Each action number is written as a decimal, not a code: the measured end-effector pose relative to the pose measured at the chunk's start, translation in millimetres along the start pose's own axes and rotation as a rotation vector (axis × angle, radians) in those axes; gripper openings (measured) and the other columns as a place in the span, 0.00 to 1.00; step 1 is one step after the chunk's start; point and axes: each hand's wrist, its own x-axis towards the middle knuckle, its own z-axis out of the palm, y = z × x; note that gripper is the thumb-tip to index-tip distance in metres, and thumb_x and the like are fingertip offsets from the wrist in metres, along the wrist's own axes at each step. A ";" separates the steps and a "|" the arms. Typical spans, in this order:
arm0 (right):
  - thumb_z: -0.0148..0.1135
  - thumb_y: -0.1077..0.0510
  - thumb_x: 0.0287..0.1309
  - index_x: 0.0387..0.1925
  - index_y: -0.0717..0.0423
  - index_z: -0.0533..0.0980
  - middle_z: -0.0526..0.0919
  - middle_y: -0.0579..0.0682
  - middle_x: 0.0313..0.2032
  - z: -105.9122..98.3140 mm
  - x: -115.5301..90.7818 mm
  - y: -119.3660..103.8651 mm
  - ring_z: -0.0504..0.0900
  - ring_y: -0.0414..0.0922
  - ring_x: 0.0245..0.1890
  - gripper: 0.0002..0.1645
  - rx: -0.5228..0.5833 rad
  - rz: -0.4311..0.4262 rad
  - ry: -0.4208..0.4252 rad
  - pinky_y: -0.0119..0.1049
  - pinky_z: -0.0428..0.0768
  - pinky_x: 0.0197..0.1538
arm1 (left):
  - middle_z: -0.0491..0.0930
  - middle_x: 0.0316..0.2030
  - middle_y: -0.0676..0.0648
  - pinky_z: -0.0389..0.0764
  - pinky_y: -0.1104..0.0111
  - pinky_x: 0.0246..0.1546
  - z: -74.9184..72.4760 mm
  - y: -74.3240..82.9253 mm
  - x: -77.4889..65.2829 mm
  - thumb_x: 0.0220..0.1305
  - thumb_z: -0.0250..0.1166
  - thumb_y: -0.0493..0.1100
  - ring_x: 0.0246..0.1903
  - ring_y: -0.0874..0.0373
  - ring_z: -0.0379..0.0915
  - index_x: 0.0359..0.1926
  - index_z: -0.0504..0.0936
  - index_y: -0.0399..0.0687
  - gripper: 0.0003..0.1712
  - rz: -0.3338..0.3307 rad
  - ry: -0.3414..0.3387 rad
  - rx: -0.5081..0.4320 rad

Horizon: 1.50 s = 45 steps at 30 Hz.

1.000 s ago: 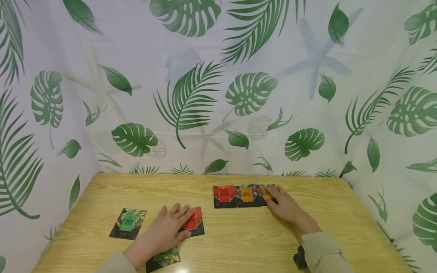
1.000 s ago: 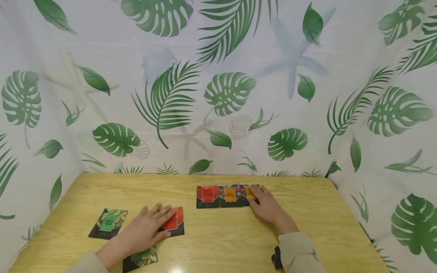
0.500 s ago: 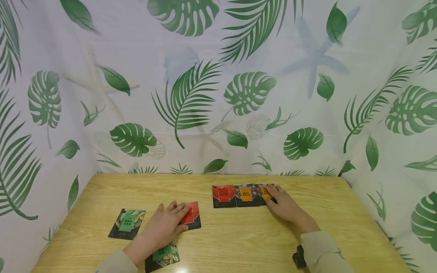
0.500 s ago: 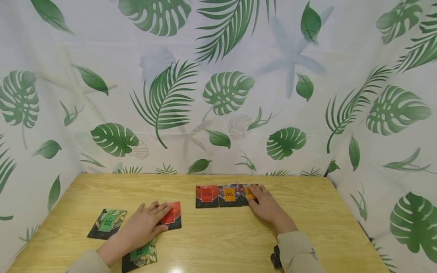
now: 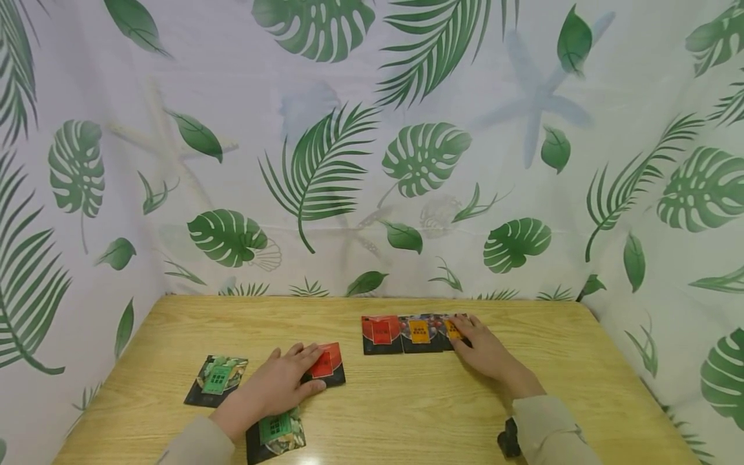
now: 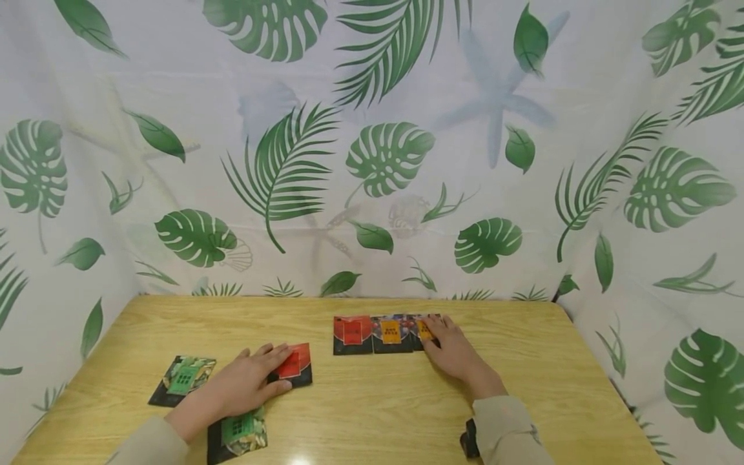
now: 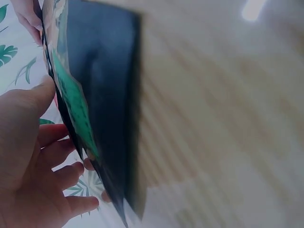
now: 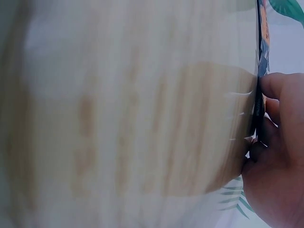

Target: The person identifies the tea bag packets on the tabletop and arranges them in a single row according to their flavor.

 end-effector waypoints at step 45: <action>0.51 0.52 0.80 0.81 0.63 0.58 0.56 0.70 0.80 1.5 0.0 0.7 0.47 0.74 0.81 0.37 0.002 0.012 -0.007 0.76 0.54 0.76 | 0.63 0.80 0.45 0.57 0.30 0.75 -6.3 0.6 33.1 0.76 0.63 0.60 0.81 0.39 0.55 0.82 0.64 0.52 0.41 -0.060 -0.018 -0.002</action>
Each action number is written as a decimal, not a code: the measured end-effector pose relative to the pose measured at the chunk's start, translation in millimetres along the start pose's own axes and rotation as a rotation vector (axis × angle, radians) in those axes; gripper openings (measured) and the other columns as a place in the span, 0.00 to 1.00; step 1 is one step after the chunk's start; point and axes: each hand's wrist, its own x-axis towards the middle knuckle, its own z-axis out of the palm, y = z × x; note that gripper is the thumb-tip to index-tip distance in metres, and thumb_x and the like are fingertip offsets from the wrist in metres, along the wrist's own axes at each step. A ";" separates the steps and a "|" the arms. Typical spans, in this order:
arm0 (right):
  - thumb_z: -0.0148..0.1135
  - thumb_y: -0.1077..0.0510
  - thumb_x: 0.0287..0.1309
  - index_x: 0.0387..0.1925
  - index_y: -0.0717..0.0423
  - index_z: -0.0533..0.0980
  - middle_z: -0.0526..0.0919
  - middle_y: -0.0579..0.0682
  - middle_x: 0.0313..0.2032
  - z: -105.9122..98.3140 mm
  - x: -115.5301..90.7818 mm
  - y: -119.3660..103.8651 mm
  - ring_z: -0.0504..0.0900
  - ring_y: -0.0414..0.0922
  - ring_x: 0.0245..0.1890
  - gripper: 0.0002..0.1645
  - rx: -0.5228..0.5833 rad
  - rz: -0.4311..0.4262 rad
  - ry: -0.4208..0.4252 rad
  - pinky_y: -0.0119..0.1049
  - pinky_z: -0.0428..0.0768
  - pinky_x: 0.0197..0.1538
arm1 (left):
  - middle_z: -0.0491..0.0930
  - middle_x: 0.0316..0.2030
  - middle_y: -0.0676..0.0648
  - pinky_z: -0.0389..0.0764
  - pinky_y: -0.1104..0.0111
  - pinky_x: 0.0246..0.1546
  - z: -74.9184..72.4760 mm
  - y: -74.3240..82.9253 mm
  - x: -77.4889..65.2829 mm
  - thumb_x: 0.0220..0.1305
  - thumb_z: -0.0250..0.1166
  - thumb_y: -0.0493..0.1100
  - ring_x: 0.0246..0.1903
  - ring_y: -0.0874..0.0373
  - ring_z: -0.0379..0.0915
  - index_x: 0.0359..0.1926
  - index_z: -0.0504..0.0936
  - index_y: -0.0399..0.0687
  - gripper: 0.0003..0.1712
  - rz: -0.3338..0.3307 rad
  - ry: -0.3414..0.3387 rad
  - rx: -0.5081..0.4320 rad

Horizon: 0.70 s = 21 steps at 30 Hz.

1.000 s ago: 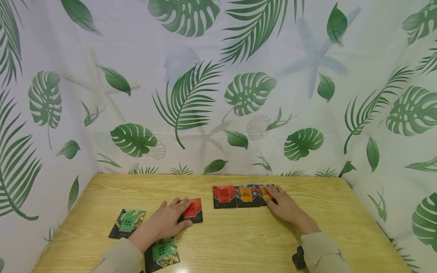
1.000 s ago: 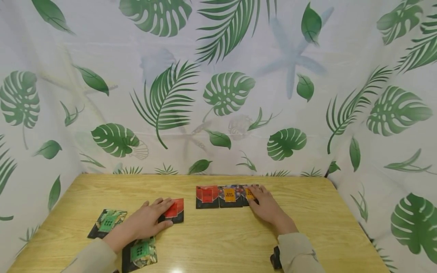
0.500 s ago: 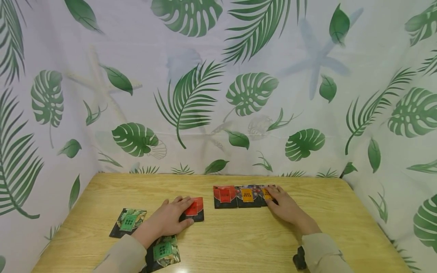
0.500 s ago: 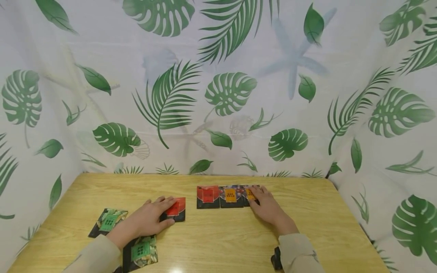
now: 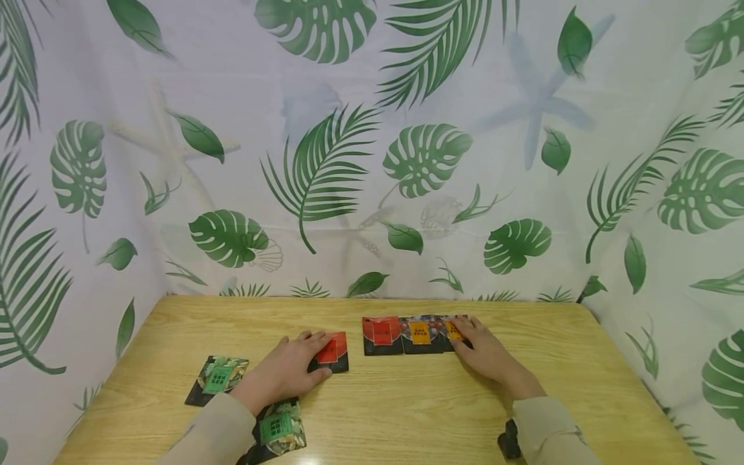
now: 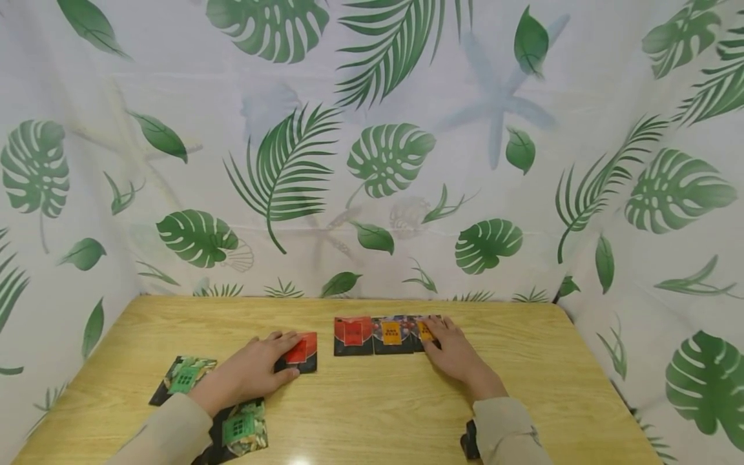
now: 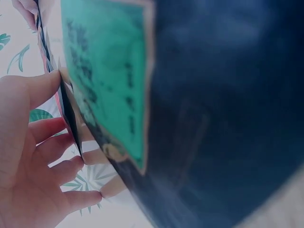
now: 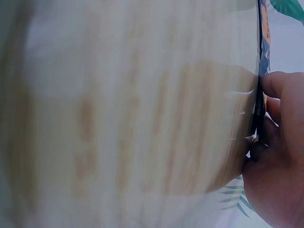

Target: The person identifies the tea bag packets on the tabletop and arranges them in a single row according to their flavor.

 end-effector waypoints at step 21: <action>0.51 0.52 0.80 0.81 0.64 0.59 0.57 0.70 0.80 -1.6 -0.3 -2.0 0.47 0.74 0.81 0.37 0.002 -0.002 0.001 0.76 0.56 0.75 | 0.62 0.81 0.48 0.56 0.35 0.78 -6.5 6.7 10.5 0.77 0.62 0.59 0.82 0.42 0.53 0.82 0.63 0.53 0.40 -0.027 -0.026 0.000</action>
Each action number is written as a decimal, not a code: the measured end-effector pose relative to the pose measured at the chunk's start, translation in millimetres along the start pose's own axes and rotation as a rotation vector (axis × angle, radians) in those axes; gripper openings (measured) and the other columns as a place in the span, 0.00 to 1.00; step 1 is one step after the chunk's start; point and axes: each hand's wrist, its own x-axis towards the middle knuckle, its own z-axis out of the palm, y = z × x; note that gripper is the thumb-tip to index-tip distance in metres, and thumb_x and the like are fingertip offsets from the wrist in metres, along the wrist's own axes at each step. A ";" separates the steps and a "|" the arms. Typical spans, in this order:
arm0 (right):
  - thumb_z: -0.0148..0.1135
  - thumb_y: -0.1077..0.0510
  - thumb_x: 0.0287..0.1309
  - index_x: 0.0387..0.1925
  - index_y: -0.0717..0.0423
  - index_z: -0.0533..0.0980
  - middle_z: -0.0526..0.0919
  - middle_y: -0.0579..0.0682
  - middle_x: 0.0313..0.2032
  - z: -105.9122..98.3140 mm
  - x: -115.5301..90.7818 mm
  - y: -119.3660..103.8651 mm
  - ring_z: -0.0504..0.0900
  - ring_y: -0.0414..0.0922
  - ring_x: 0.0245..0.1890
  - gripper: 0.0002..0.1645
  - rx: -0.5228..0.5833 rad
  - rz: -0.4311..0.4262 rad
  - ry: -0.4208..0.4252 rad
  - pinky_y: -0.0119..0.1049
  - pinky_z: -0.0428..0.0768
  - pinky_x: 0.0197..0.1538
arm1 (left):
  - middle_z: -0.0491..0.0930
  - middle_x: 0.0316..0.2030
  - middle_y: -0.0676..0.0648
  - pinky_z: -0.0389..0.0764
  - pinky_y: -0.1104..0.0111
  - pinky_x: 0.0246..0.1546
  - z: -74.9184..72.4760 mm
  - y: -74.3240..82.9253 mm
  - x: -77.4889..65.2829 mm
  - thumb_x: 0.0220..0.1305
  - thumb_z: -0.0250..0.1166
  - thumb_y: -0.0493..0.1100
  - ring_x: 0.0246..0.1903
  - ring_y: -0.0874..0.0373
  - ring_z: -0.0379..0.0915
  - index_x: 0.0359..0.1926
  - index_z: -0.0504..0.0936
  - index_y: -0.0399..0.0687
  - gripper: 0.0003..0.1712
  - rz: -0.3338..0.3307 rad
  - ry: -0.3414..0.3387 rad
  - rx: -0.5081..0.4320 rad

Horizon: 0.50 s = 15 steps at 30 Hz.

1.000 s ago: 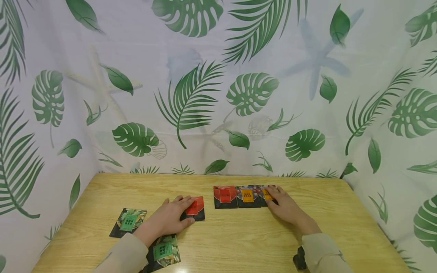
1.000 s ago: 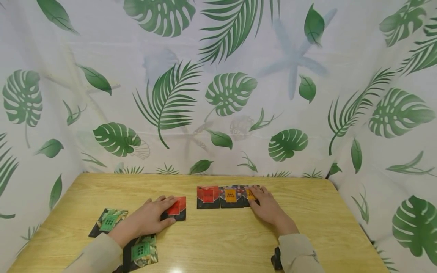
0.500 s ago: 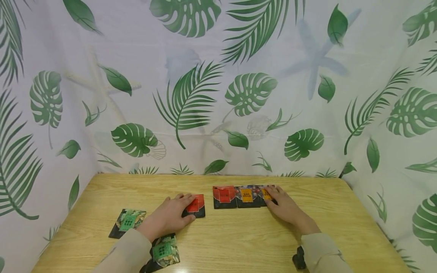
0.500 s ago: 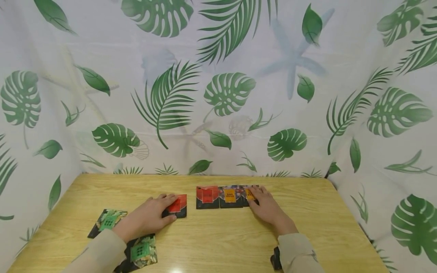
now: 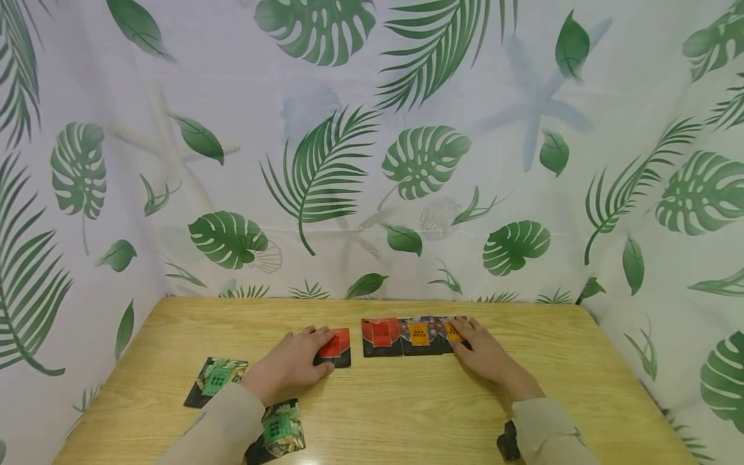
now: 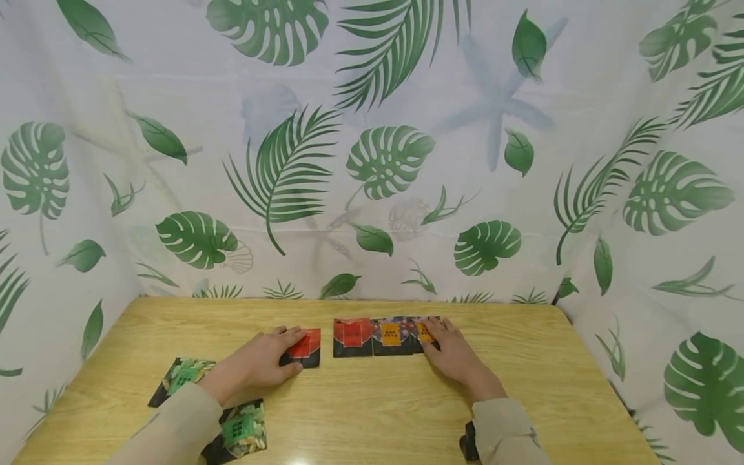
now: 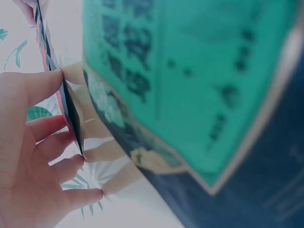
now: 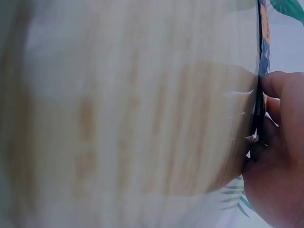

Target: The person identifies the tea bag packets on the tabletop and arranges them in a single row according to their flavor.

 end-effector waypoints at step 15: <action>0.51 0.51 0.81 0.81 0.63 0.58 0.56 0.69 0.80 3.1 1.5 5.5 0.47 0.74 0.81 0.37 -0.004 -0.003 0.000 0.76 0.54 0.76 | 0.63 0.80 0.44 0.57 0.35 0.77 0.4 5.7 15.3 0.76 0.62 0.54 0.81 0.37 0.54 0.82 0.63 0.48 0.40 0.015 0.019 0.016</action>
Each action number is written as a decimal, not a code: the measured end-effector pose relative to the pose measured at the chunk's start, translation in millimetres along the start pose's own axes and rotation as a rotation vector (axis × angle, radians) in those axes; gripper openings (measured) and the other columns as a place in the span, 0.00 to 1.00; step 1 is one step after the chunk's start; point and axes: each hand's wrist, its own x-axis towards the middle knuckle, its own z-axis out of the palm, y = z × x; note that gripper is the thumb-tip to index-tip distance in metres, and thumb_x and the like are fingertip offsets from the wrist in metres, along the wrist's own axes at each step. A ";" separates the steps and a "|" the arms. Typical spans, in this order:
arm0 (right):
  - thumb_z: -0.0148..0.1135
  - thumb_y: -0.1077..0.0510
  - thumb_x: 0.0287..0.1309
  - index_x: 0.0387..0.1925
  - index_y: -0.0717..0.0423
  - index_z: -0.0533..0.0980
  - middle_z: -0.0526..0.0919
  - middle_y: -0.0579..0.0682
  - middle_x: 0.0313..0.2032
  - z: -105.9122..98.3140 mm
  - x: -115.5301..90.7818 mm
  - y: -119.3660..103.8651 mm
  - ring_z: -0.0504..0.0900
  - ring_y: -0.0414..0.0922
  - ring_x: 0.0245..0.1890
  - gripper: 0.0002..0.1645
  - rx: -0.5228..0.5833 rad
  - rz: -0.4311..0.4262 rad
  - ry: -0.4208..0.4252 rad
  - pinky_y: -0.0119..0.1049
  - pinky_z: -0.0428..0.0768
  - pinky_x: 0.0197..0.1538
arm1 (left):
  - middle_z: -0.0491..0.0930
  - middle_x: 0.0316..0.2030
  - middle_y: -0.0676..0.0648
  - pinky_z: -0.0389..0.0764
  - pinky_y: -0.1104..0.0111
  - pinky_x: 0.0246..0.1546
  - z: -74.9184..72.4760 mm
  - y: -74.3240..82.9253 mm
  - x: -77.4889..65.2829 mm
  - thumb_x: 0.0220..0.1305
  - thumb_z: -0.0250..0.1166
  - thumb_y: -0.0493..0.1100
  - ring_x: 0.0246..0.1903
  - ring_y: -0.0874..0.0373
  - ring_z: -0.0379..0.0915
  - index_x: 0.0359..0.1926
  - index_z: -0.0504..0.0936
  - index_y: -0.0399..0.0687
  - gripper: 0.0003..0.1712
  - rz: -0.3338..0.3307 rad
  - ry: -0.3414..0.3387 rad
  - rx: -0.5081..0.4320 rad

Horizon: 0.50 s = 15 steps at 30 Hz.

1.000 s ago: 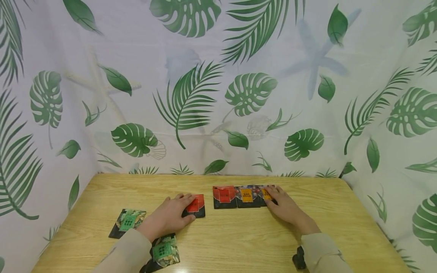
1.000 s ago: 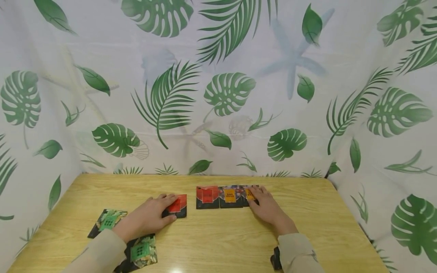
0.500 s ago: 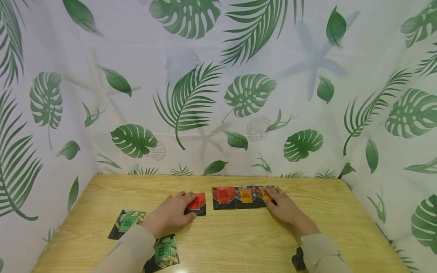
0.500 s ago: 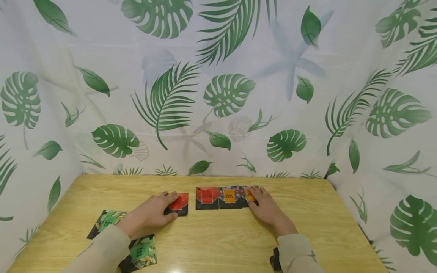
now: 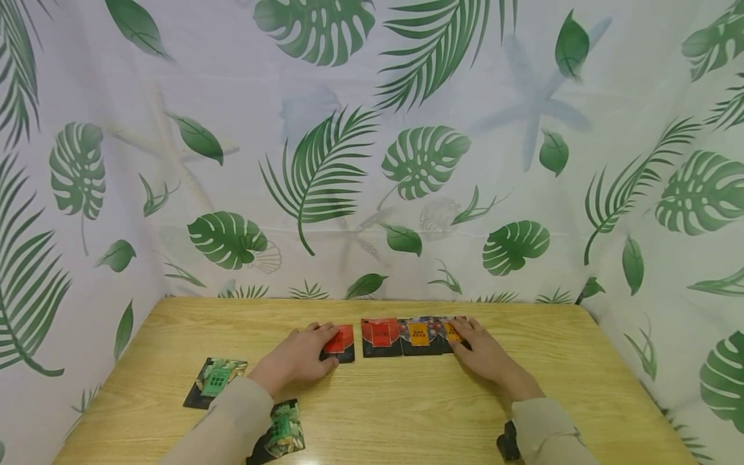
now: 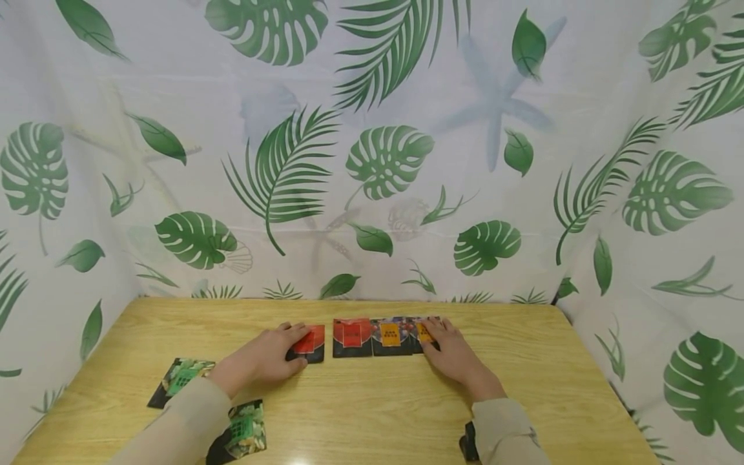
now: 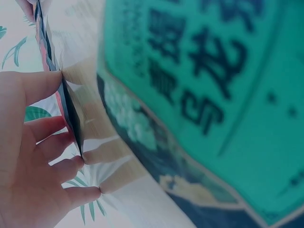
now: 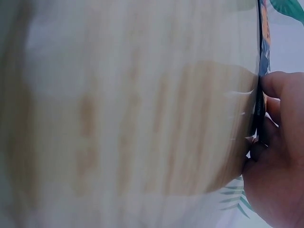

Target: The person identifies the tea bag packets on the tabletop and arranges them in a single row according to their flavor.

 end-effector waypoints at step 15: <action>0.51 0.52 0.81 0.81 0.63 0.58 0.56 0.69 0.80 -1.2 -1.4 -3.2 0.47 0.74 0.81 0.37 0.013 0.006 -0.004 0.76 0.55 0.76 | 0.64 0.80 0.42 0.60 0.34 0.76 -0.1 4.5 4.3 0.74 0.64 0.53 0.79 0.37 0.57 0.81 0.64 0.45 0.40 -0.003 0.009 0.029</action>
